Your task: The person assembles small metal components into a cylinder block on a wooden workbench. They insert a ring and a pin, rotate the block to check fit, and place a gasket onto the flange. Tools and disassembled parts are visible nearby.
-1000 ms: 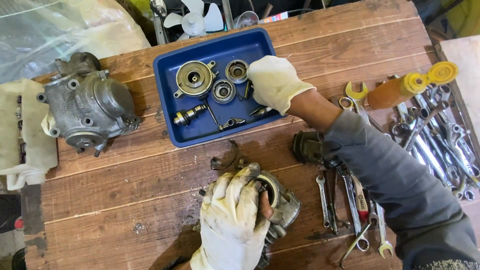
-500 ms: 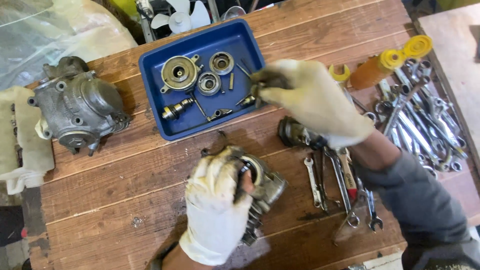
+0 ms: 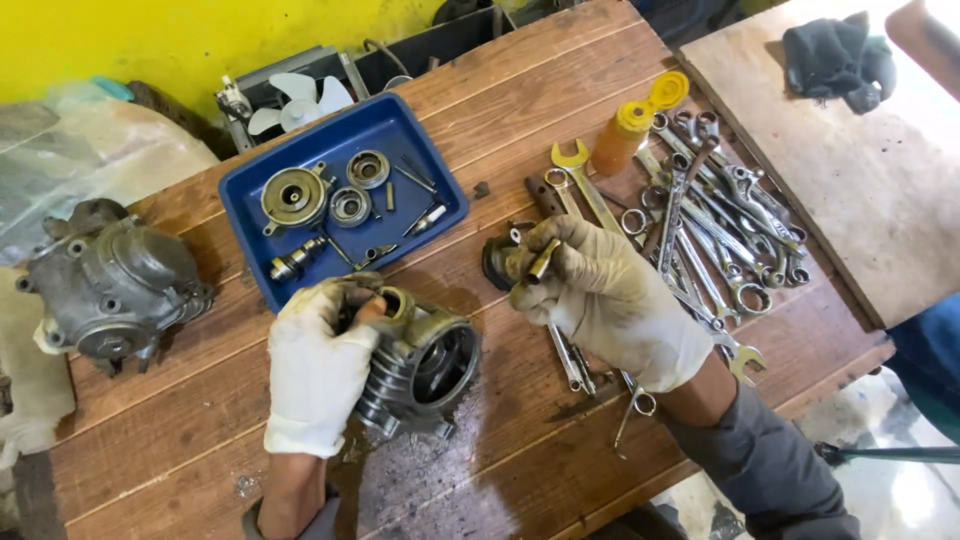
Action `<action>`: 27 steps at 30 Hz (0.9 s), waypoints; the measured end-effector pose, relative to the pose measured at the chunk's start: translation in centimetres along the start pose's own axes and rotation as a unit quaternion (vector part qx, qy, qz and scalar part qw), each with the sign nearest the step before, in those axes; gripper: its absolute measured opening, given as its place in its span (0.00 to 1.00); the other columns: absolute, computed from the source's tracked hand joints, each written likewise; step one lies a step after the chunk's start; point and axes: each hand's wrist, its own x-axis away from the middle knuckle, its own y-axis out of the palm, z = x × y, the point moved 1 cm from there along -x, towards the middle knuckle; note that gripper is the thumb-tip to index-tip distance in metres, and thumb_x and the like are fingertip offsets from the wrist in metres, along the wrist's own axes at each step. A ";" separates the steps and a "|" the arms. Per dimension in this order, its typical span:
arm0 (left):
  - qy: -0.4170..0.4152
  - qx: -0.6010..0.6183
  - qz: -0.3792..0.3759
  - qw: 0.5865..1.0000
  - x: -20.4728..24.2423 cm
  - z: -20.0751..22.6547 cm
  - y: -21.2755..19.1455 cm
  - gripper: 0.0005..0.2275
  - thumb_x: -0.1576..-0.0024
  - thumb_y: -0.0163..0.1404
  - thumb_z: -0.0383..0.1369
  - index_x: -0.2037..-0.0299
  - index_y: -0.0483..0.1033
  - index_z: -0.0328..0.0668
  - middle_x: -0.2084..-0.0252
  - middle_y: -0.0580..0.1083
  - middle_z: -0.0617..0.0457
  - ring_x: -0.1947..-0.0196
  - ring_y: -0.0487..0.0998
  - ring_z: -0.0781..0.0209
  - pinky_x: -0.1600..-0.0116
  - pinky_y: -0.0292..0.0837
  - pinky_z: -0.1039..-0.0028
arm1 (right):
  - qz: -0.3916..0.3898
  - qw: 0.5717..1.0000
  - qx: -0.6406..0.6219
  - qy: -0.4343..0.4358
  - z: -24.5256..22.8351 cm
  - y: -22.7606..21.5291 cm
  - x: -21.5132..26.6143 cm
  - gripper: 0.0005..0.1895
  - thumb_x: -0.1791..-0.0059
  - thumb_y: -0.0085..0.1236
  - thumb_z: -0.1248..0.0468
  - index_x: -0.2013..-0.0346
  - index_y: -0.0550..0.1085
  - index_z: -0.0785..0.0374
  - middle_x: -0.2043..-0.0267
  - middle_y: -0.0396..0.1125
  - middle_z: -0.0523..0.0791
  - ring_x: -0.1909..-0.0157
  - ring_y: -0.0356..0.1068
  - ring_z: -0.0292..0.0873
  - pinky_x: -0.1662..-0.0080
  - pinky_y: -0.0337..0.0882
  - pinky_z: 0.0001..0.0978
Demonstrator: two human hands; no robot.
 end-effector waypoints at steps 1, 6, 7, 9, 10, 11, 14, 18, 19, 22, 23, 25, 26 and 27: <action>0.004 0.005 0.001 1.000 -0.1 -0.1 0.0 0.06 0.48 0.55 0.33 0.66 0.84 0.42 0.61 0.82 0.52 0.56 0.79 0.54 0.49 0.68 0.63 | 0.014 1.000 0.023 -0.010 0.4 -0.2 0.2 0.13 0.49 0.63 0.72 0.51 0.72 0.69 0.52 0.71 0.60 0.59 0.75 0.52 0.55 0.78 0.40; 0.007 0.012 0.004 1.000 -0.3 -0.6 0.3 0.08 0.47 0.54 0.35 0.65 0.84 0.42 0.62 0.82 0.52 0.57 0.79 0.54 0.49 0.68 0.64 | 0.034 0.996 0.071 -0.050 2.2 1.7 0.7 0.13 0.48 0.58 0.76 0.49 0.71 0.75 0.53 0.71 0.65 0.57 0.77 0.56 0.62 0.83 0.41; 0.028 0.007 0.011 1.000 -0.3 -0.8 0.5 0.08 0.47 0.54 0.35 0.65 0.84 0.42 0.62 0.82 0.51 0.57 0.79 0.53 0.49 0.69 0.63 | 0.022 0.996 0.068 -0.057 2.6 1.8 0.8 0.15 0.49 0.59 0.76 0.47 0.71 0.76 0.53 0.72 0.63 0.56 0.77 0.55 0.61 0.82 0.41; 0.050 0.000 0.020 0.999 -0.2 -1.1 0.7 0.08 0.48 0.54 0.35 0.65 0.83 0.42 0.62 0.82 0.51 0.57 0.79 0.52 0.50 0.69 0.62 | 0.006 0.996 0.064 -0.063 3.0 2.1 0.8 0.18 0.49 0.60 0.76 0.45 0.71 0.77 0.53 0.72 0.62 0.55 0.76 0.55 0.60 0.80 0.42; 0.046 -0.001 0.017 0.999 -0.1 -1.1 0.7 0.07 0.47 0.55 0.35 0.66 0.83 0.42 0.63 0.82 0.52 0.58 0.79 0.52 0.50 0.69 0.62 | 0.009 0.998 0.049 -0.043 3.2 2.3 0.7 0.18 0.51 0.63 0.75 0.47 0.72 0.73 0.53 0.72 0.59 0.55 0.75 0.52 0.59 0.77 0.41; 0.044 -0.002 0.016 0.999 -0.2 -1.0 0.7 0.06 0.47 0.55 0.35 0.67 0.82 0.42 0.64 0.82 0.53 0.58 0.78 0.53 0.51 0.69 0.62 | 0.012 0.999 0.035 -0.025 3.2 2.5 0.6 0.18 0.53 0.67 0.74 0.48 0.74 0.68 0.53 0.72 0.57 0.55 0.75 0.49 0.58 0.74 0.40; 0.049 0.009 0.026 0.998 -0.4 -1.7 1.1 0.06 0.48 0.55 0.33 0.65 0.83 0.43 0.61 0.82 0.52 0.56 0.79 0.53 0.48 0.69 0.64 | -0.005 0.998 -0.070 0.001 2.6 3.4 -0.4 0.22 0.50 0.61 0.78 0.42 0.69 0.74 0.52 0.72 0.59 0.51 0.76 0.50 0.52 0.81 0.35; 0.051 0.015 0.030 0.998 -0.4 -1.4 1.2 0.05 0.48 0.56 0.32 0.67 0.83 0.43 0.62 0.82 0.53 0.57 0.79 0.54 0.49 0.70 0.65 | -0.005 0.996 -0.084 0.013 2.4 4.4 -1.4 0.22 0.47 0.59 0.74 0.39 0.67 0.68 0.53 0.74 0.57 0.57 0.79 0.50 0.56 0.81 0.33; 0.038 0.018 0.027 0.999 -0.4 -1.4 1.2 0.05 0.48 0.56 0.33 0.66 0.83 0.43 0.62 0.82 0.54 0.57 0.79 0.55 0.48 0.70 0.65 | -0.005 0.992 -0.119 0.027 2.6 4.1 -1.7 0.20 0.46 0.55 0.72 0.39 0.67 0.68 0.53 0.73 0.55 0.57 0.77 0.48 0.55 0.80 0.33; 0.025 0.018 0.025 0.999 -0.4 -1.6 1.4 0.06 0.48 0.55 0.33 0.66 0.83 0.44 0.61 0.82 0.54 0.56 0.79 0.54 0.48 0.70 0.65 | -0.012 0.987 -0.153 0.045 3.1 3.4 -2.2 0.17 0.44 0.52 0.71 0.40 0.69 0.69 0.52 0.72 0.52 0.57 0.76 0.45 0.53 0.77 0.32; 0.027 0.016 0.024 0.999 -0.4 -1.7 1.5 0.06 0.48 0.55 0.33 0.66 0.83 0.43 0.61 0.82 0.53 0.56 0.78 0.54 0.48 0.70 0.64 | -0.017 0.987 -0.154 0.046 3.3 3.2 -2.2 0.17 0.44 0.52 0.70 0.40 0.69 0.69 0.52 0.73 0.51 0.56 0.76 0.44 0.52 0.77 0.33; 0.029 0.012 0.029 0.999 -0.3 -1.8 1.7 0.06 0.48 0.56 0.34 0.66 0.83 0.44 0.62 0.82 0.54 0.57 0.78 0.54 0.50 0.70 0.64 | -0.012 0.988 -0.145 0.045 3.4 2.9 -2.4 0.18 0.44 0.53 0.69 0.40 0.69 0.69 0.51 0.73 0.50 0.57 0.76 0.43 0.53 0.76 0.32; 0.031 0.008 0.033 0.999 -0.2 -1.9 1.8 0.06 0.47 0.56 0.36 0.67 0.82 0.45 0.64 0.81 0.54 0.58 0.78 0.54 0.51 0.70 0.64 | -0.006 0.990 -0.137 0.043 3.5 2.7 -2.4 0.18 0.45 0.54 0.68 0.40 0.70 0.70 0.51 0.73 0.50 0.57 0.75 0.42 0.53 0.76 0.32; 0.032 0.008 0.033 0.999 -0.3 -2.1 1.9 0.06 0.47 0.56 0.36 0.67 0.82 0.45 0.64 0.81 0.54 0.58 0.78 0.54 0.51 0.70 0.64 | -0.007 0.990 -0.136 0.043 3.5 2.8 -2.4 0.18 0.45 0.54 0.68 0.40 0.70 0.70 0.51 0.73 0.50 0.57 0.75 0.42 0.53 0.76 0.32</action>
